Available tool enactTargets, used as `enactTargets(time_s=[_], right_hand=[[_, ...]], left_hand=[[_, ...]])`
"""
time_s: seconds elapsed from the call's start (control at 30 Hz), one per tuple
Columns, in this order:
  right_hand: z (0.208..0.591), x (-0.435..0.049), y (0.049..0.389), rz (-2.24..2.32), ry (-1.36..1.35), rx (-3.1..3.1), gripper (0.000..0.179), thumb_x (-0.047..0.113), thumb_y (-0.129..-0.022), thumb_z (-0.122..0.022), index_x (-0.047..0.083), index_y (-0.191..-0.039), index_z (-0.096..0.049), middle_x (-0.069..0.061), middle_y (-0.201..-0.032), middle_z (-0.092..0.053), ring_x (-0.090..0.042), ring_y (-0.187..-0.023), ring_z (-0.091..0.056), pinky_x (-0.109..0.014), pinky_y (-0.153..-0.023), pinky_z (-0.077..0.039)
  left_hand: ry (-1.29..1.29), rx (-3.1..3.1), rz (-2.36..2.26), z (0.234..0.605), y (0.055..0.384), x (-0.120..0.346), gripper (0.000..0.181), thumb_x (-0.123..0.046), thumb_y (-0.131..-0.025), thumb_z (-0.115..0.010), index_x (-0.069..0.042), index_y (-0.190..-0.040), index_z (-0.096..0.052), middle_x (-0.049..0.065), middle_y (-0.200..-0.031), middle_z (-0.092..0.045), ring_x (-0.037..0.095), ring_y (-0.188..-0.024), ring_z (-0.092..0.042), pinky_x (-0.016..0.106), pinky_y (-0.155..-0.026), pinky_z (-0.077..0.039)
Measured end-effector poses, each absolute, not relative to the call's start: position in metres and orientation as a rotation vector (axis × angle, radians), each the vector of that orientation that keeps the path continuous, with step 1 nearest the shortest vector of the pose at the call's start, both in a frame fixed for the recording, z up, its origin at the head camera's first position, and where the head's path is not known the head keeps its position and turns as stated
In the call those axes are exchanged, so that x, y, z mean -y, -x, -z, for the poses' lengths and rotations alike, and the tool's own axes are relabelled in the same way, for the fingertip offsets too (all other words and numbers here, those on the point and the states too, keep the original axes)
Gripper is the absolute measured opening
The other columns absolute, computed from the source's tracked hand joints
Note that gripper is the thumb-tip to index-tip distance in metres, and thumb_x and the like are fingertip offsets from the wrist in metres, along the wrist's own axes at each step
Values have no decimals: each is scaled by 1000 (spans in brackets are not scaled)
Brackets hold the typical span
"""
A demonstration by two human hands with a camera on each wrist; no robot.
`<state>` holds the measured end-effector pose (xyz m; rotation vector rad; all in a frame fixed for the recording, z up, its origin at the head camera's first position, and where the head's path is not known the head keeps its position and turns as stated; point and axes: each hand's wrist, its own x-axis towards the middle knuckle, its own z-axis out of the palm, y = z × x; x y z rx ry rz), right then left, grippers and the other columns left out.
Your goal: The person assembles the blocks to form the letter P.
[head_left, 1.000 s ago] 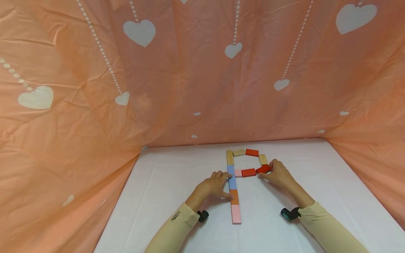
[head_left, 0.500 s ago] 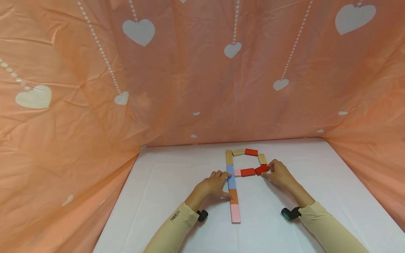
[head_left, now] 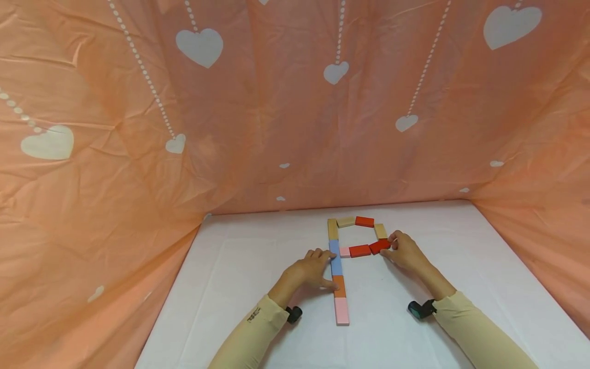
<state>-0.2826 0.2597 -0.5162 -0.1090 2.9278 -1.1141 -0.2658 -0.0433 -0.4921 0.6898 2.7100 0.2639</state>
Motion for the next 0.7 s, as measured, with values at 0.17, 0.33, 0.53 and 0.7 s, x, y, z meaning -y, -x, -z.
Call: enactTargets(time_s=[0.17,0.33,0.53,0.7], right_hand=[[516,-260,284,1117,115,-2930,41,13,-95,-79,-10,-119,-56,-19,-96,-60,-32,-89,-56,-45,-78,-52],[516,-260,285,1125,117,-2925,41,13,-95,-79,-10,-120,-56,-20,-96,-60,-32,-88,-56,-45,-77,-53],[516,-260,284,1127,99,-2910,41,14,-96,-79,-9,-121,-56,-19,-96,-60,-32,-88,-56,-42,-76,-52],[513,-263,279,1128,95,-2914,42,17,-97,-78,-9,-123,-56,-22,-100,-64,-35,-91,-59,-48,-81,-55]], left_hand=[[-691,-2699,-271,490,265,43,90,-56,-90,-84,-21,-162,-42,9,-152,-49,25,-137,-46,44,-113,-50],[-699,-2698,-262,489,266,43,90,-56,-91,-82,-21,-163,-41,9,-153,-48,25,-137,-45,44,-113,-50],[-715,-2682,-294,491,267,46,90,-57,-91,-82,-21,-162,-40,10,-152,-49,26,-135,-46,45,-111,-50],[-724,-2656,-399,494,272,51,91,-57,-92,-81,-21,-163,-37,10,-151,-50,26,-134,-47,46,-113,-49]])
